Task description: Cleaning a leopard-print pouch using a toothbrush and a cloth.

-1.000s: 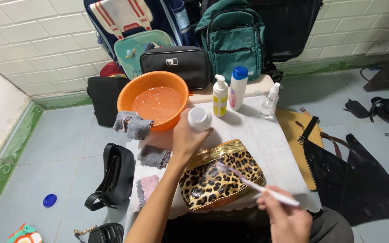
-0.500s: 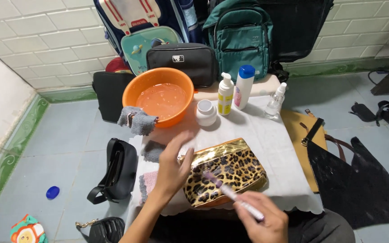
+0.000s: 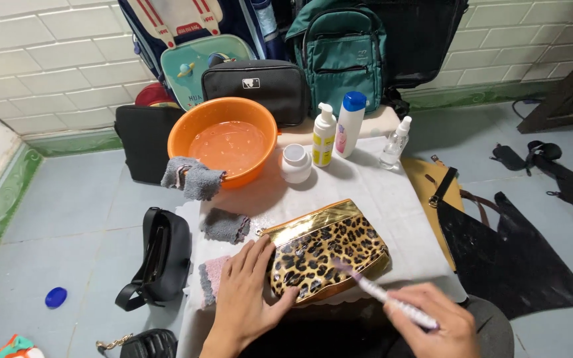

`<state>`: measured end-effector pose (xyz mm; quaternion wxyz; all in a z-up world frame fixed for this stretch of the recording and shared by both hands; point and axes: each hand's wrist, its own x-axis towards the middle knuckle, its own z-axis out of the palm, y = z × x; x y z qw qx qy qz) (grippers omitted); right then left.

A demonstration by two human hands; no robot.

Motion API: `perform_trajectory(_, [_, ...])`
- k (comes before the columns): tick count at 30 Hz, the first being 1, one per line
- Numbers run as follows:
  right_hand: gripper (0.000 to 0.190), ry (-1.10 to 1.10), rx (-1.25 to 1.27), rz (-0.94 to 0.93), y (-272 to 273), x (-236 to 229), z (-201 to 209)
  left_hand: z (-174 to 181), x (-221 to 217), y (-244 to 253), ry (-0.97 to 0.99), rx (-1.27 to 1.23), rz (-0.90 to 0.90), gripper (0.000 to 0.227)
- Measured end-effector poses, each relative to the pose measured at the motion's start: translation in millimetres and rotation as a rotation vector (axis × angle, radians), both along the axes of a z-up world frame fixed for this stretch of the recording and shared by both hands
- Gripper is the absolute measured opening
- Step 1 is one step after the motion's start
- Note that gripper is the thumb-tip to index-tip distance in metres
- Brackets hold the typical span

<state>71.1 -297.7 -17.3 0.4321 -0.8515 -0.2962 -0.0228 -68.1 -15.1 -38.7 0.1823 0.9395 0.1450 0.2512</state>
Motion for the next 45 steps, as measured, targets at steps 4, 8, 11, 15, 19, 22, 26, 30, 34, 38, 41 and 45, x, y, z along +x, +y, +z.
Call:
perform_trajectory(4, [0.028, 0.042, -0.131, -0.016, -1.2, -0.3, 8.1, -8.6, -0.5, 0.3, 0.076, -0.021, 0.027, 0.094])
perform_trajectory(8, [0.033, 0.079, -0.253, 0.075, 5.7, 3.0, 15.1, -12.7, 0.8, -5.7, 0.037, -0.094, 0.097, 0.094])
perform_trajectory(11, [0.033, 0.154, -0.508, 0.110, 18.8, 9.4, 18.1, -14.1, 3.1, -21.4, 0.034, -0.179, 0.191, 0.081])
perform_trajectory(15, [0.036, 0.163, -0.443, 0.231, 40.2, 9.2, 28.2, -12.0, 7.9, -39.1, -0.116, -0.288, 0.233, 0.066])
perform_trajectory(19, [0.038, 0.032, -0.403, 0.224, 59.9, 22.4, 40.8, -18.6, 34.0, -16.1, -0.184, -0.385, 0.099, 0.060])
perform_trajectory(22, [0.037, 0.086, -0.527, 0.072, 66.7, 24.0, 65.6, -29.6, 57.1, 11.2, -0.161, -0.383, -0.060, 0.052])
perform_trajectory(26, [0.026, 0.086, -0.469, 0.099, 59.1, 29.6, 65.6, -14.6, 63.2, 12.4, -0.135, -0.333, -0.042, 0.049])
perform_trajectory(30, [0.028, -0.030, -0.484, 0.197, 51.8, 37.6, 47.2, 1.3, 49.0, -31.9, -0.281, -0.126, 0.413, 0.033])
perform_trajectory(34, [0.026, -0.146, -0.584, 0.241, 55.2, 55.5, 29.8, -20.9, 38.3, -57.6, -0.177, -0.218, 0.429, 0.046])
perform_trajectory(38, [0.030, -0.092, -0.330, 0.172, 67.3, 51.2, 51.5, -26.6, 37.1, -60.9, -0.209, -0.173, 0.430, 0.056])
perform_trajectory(41, [0.028, -0.132, -0.318, 0.249, 76.9, 66.3, 20.0, -27.4, 36.8, -59.5, -0.212, -0.136, 0.412, 0.057])
perform_trajectory(45, [0.032, 0.002, -0.269, 0.506, 90.5, 45.3, 14.0, -33.8, 35.7, -55.5, -0.186, -0.135, 0.377, 0.055])
